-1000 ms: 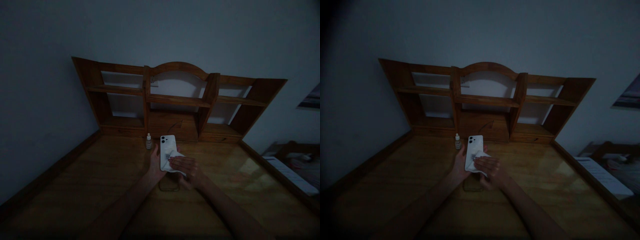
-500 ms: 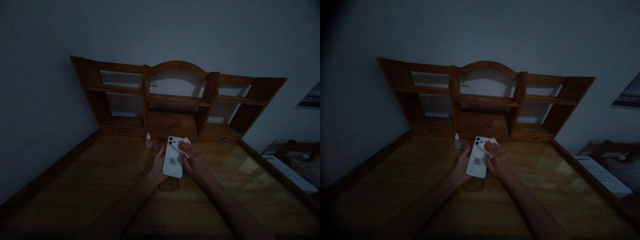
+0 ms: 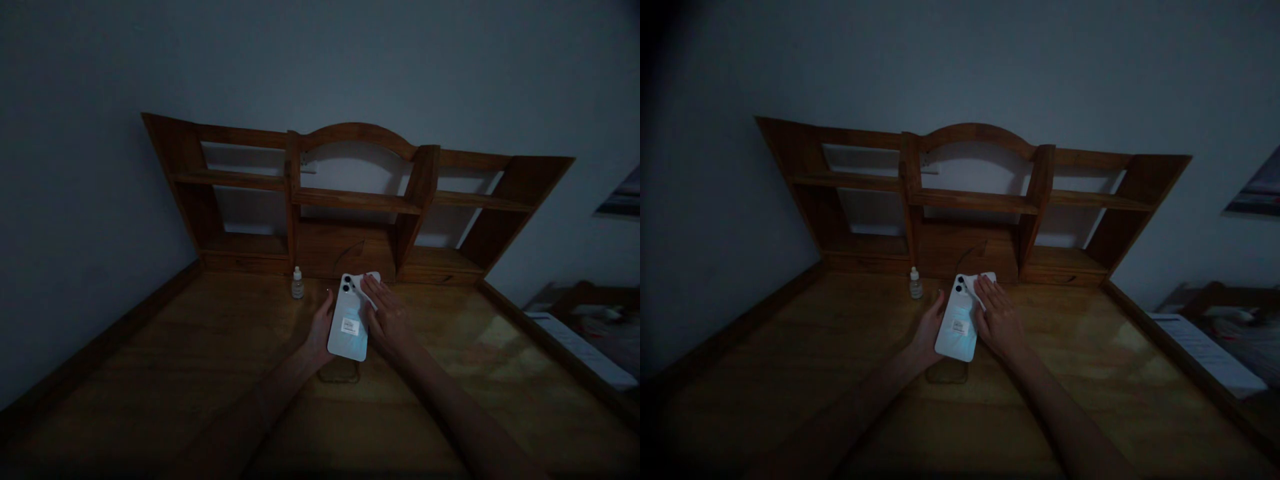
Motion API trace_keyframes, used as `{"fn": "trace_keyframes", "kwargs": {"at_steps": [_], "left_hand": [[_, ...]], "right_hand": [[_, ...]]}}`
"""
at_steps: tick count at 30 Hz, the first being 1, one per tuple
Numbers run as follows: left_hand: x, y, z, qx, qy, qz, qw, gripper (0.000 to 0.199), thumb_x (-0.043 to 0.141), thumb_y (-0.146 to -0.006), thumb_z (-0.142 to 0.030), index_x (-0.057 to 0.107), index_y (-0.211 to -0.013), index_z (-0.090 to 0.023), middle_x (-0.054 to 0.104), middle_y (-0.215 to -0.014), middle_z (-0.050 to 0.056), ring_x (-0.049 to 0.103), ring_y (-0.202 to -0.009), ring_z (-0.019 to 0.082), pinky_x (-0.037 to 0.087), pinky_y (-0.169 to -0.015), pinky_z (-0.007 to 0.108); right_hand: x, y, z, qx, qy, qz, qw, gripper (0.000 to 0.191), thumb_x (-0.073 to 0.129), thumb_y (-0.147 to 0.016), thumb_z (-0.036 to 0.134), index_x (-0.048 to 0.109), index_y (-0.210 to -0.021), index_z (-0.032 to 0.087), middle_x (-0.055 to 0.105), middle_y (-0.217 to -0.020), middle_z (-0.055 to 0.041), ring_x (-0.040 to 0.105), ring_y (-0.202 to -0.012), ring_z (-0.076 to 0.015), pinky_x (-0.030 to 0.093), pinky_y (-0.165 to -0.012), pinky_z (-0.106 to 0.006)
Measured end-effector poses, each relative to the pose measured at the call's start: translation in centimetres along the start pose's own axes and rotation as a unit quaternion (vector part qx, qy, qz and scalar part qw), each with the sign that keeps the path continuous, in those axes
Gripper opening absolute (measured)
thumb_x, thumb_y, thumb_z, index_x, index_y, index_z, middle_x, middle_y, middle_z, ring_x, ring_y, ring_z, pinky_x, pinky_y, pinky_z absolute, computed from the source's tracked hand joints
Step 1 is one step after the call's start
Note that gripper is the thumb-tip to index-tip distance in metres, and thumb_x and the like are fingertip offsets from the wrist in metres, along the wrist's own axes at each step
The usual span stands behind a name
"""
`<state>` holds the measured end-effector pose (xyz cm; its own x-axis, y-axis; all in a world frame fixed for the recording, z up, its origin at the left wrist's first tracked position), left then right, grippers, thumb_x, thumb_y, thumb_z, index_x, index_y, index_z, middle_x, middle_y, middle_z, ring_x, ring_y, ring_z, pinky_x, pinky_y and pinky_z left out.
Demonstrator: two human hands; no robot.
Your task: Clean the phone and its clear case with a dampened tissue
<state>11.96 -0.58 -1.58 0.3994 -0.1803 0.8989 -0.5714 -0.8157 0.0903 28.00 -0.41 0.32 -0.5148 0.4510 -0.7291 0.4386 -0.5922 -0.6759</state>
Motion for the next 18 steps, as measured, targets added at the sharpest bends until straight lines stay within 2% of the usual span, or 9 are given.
{"fn": "trace_keyframes", "kwargs": {"at_steps": [4,10,18], "left_hand": [[0.1,0.2,-0.1,-0.004,-0.005,-0.018,1.0,0.065,0.045,-0.088,-0.057,0.055,-0.128,-0.008,0.069,-0.11,0.017,0.064,-0.103,0.032,0.046,-0.093,0.043],[-0.1,0.1,0.0,0.015,0.004,-0.005,1.0,0.062,0.047,-0.087,-0.057,0.055,-0.13,-0.012,0.068,-0.112,0.015,0.063,-0.104,0.031,0.045,-0.093,0.041],[-0.3,0.0,-0.1,0.025,0.004,-0.016,1.0,0.06,0.048,-0.087,-0.055,0.056,-0.13,-0.015,0.068,-0.112,0.014,0.064,-0.101,0.03,0.046,-0.091,0.041]], "right_hand": [[0.1,0.0,0.2,-0.006,-0.003,0.009,1.0,0.058,0.041,-0.091,0.013,0.031,-0.148,0.021,0.034,-0.152,-0.0068,0.029,-0.141,-0.0235,0.029,-0.116,-0.053],[0.5,0.1,0.6,-0.021,0.0,0.022,1.0,0.059,0.042,-0.09,0.012,0.032,-0.147,0.019,0.037,-0.15,-0.0074,0.027,-0.142,-0.0233,0.028,-0.116,-0.052],[0.7,0.3,1.1,-0.033,-0.009,0.035,0.999,0.056,0.041,-0.091,0.013,0.033,-0.146,0.015,0.037,-0.15,-0.0107,0.028,-0.141,-0.0235,0.029,-0.116,-0.05]]}}
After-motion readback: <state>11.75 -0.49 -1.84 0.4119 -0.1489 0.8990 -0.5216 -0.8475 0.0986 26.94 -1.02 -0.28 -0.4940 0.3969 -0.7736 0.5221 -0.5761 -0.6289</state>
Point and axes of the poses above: each hand's wrist, its own y-axis away from the middle knuckle, its own x-axis out of the palm, z = x × y, the point moved 1 cm from there along -y, towards the middle knuckle
